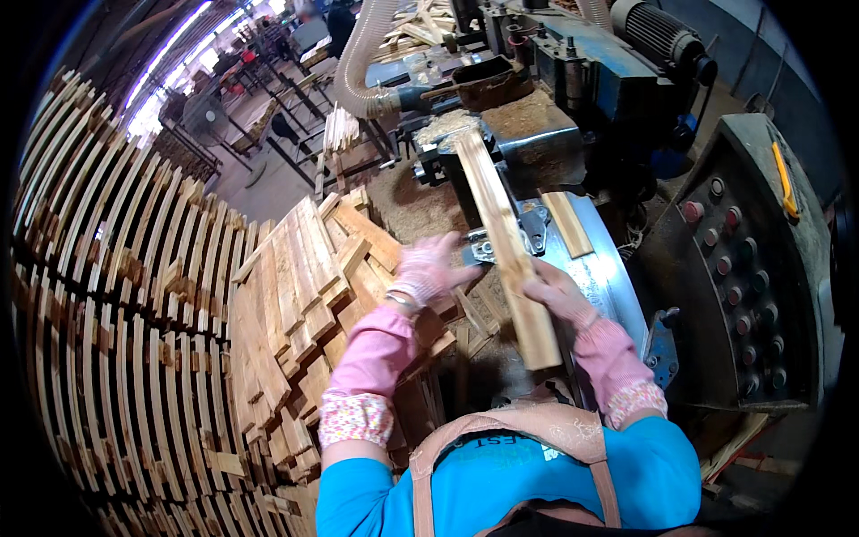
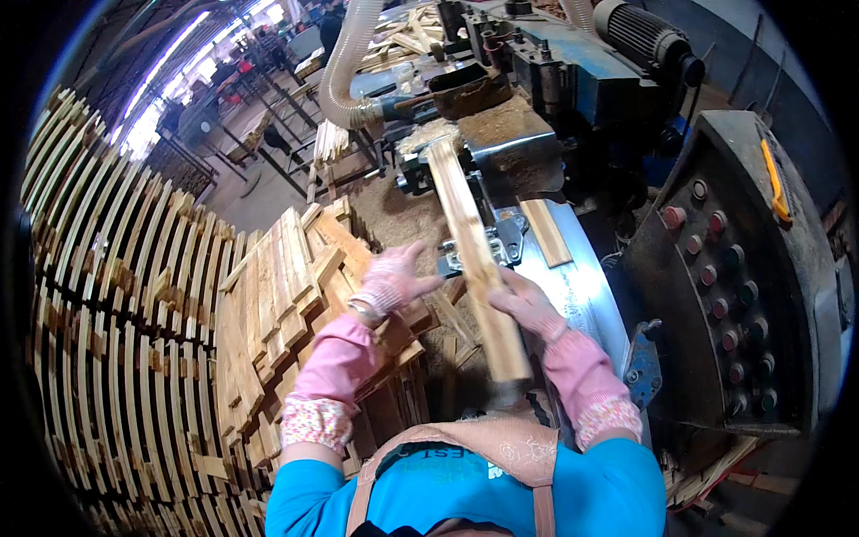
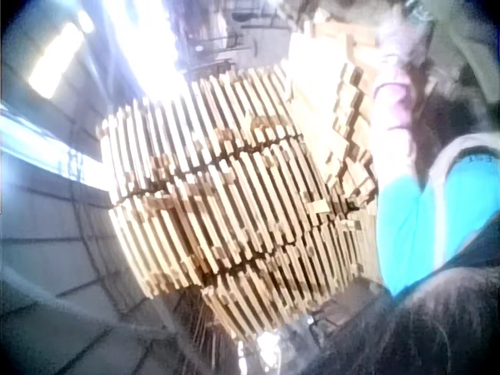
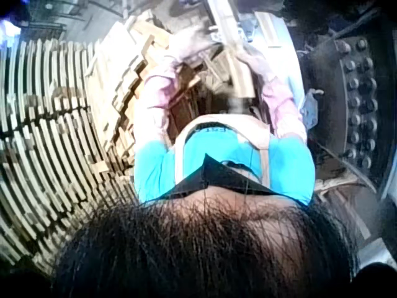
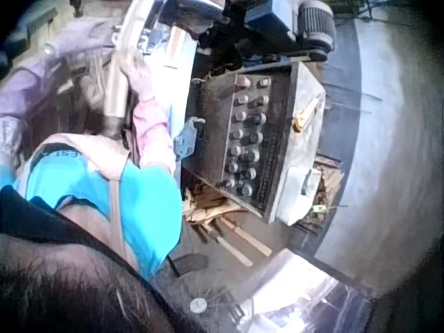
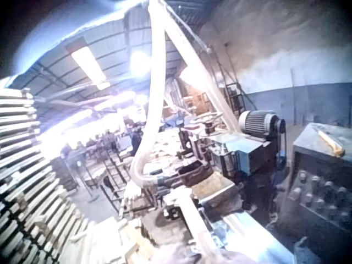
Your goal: The person picks up wooden planks from a large stack and feeds them one by one into a woodworking machine. The planks are processed by the machine and then placed onto a growing pile of finished pieces.
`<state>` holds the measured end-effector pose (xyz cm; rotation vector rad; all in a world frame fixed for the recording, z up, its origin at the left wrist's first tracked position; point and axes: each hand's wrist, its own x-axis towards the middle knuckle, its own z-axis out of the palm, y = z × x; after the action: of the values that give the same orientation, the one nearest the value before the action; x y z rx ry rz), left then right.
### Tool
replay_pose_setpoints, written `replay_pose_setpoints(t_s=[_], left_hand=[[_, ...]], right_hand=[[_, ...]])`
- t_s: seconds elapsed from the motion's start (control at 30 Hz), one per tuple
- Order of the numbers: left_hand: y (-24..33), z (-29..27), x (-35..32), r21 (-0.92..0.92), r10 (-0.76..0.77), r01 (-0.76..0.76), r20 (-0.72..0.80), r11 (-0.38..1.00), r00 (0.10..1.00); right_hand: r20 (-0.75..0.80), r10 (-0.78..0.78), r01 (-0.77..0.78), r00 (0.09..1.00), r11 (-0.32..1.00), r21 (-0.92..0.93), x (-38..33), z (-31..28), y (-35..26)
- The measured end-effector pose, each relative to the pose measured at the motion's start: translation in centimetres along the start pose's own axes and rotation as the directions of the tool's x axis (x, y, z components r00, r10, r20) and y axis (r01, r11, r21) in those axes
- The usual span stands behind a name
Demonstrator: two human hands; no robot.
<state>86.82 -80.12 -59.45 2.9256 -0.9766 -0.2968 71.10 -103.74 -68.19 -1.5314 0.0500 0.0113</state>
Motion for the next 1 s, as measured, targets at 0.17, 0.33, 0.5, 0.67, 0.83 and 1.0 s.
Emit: replay_pose_setpoints(t_s=[0.17,0.33,0.5,0.67,0.83,1.0], left_hand=[[-3.4,1.0,-3.4,0.203,-0.237,0.2,0.182,0.959,0.954],[-4.5,3.0,-4.3,0.178,-0.258,0.249,0.031,0.952,0.966],[-3.4,3.3,-4.9,0.29,-0.247,0.242,-0.019,0.926,0.969],[3.0,1.8,-10.3,0.262,-0.153,0.161,-0.049,0.951,0.987],[7.6,2.4,-13.6,0.047,0.01,0.0,-0.208,0.999,0.978],[8.8,4.0,-13.4,-0.034,0.103,-0.123,-0.351,0.992,0.931]], right_hand=[[-0.277,-0.153,-0.137,0.949,0.59,-0.796,-14.5,-5.7,2.9],[-0.424,-0.221,-0.346,0.878,0.318,-0.883,-19.0,-4.9,7.3],[-0.407,-0.363,-0.331,0.839,0.255,-0.909,-3.9,-7.0,10.6],[-0.436,-0.08,-0.4,0.896,0.276,-0.874,8.5,-8.2,9.4],[0.08,0.226,-0.227,0.971,0.974,0.005,10.1,7.9,8.5],[0.54,0.339,-0.632,0.77,0.525,0.571,8.4,13.2,4.9]])
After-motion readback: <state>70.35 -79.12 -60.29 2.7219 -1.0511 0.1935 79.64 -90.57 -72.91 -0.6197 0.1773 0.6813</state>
